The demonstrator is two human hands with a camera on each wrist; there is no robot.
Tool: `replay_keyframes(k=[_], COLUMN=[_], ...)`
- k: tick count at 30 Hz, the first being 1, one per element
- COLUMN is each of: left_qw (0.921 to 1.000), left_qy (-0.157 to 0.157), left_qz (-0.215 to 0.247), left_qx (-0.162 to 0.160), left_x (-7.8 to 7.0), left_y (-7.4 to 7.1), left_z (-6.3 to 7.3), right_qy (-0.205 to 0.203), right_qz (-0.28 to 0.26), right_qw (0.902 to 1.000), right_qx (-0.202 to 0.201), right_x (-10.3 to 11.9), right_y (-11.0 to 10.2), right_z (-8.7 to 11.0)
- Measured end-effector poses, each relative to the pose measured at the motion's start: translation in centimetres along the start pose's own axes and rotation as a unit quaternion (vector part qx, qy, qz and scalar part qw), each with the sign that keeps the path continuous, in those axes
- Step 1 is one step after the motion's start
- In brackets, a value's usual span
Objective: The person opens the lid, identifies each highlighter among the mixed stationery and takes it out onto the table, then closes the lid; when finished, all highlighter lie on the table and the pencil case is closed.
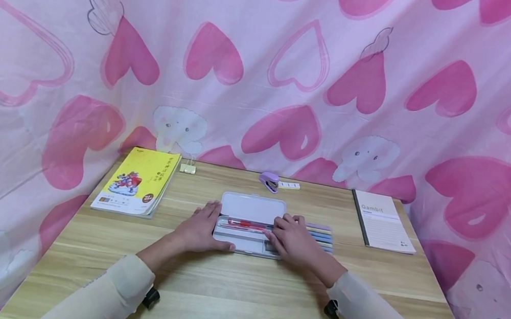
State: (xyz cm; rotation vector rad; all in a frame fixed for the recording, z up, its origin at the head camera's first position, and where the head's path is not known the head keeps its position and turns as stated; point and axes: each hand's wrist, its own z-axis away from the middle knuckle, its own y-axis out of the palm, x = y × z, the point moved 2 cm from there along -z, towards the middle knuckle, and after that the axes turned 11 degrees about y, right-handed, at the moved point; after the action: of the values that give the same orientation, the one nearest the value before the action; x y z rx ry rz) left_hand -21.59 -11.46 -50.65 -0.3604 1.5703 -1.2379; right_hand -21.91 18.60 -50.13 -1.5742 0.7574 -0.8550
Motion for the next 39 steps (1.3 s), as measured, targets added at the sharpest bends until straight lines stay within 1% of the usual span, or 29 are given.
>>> replay_keyframes(k=[4,6,8,10,14,17,19,24,28,31,35,39], left_qw=[1.0,1.0,1.0,1.0,1.0,1.0,1.0,1.0,1.0,0.9998,0.9989,0.9986], left_qy=[0.003,0.004,0.004,0.003,0.001,-0.003,-0.002,0.001,-0.003,-0.001,0.003,-0.005], left_qz=[0.0,0.0,0.0,0.001,0.002,0.0,0.0,0.001,0.004,0.019,0.04,0.045], left_qx=[-0.002,-0.002,-0.002,-0.003,0.0,0.005,0.005,0.002,0.002,-0.007,-0.024,-0.026], left_x=[-0.1,-0.1,-0.1,0.0,0.1,0.1,0.0,-0.1,-0.2,-0.2,-0.1,0.0], left_y=[-0.1,-0.1,0.0,0.0,0.1,0.2,0.1,-0.2,-0.3,-0.3,-0.2,-0.1], left_z=[0.0,0.0,0.0,0.0,0.0,0.0,0.0,0.1,0.1,0.0,0.0,0.0], right_qy=[0.01,0.011,0.018,0.031,0.08,0.111,0.117,0.115,0.136,0.152,0.154,0.133], right_qz=[-0.022,-0.036,-0.047,-0.054,-0.05,-0.036,-0.025,-0.03,-0.045,-0.05,-0.045,-0.032], right_qw=[0.9994,0.999,0.9986,0.998,0.995,0.9926,0.9924,0.9927,0.9897,0.9871,0.987,0.9898], right_qx=[0.023,0.025,0.016,-0.004,-0.033,-0.032,-0.03,-0.02,-0.005,0.001,-0.013,-0.04], right_x=[-0.1,-0.2,-0.6,-1.1,-2.4,-2.9,-3.0,-2.9,-2.8,-2.6,-2.3,-2.0], right_y=[0.0,-0.2,-0.4,-0.5,-0.2,-0.2,-0.1,0.2,0.2,-0.3,-1.7,-3.1], right_z=[-0.9,-1.5,-2.1,-2.9,-4.3,-5.1,-5.4,-5.8,-5.9,-5.8,-5.5,-4.9])
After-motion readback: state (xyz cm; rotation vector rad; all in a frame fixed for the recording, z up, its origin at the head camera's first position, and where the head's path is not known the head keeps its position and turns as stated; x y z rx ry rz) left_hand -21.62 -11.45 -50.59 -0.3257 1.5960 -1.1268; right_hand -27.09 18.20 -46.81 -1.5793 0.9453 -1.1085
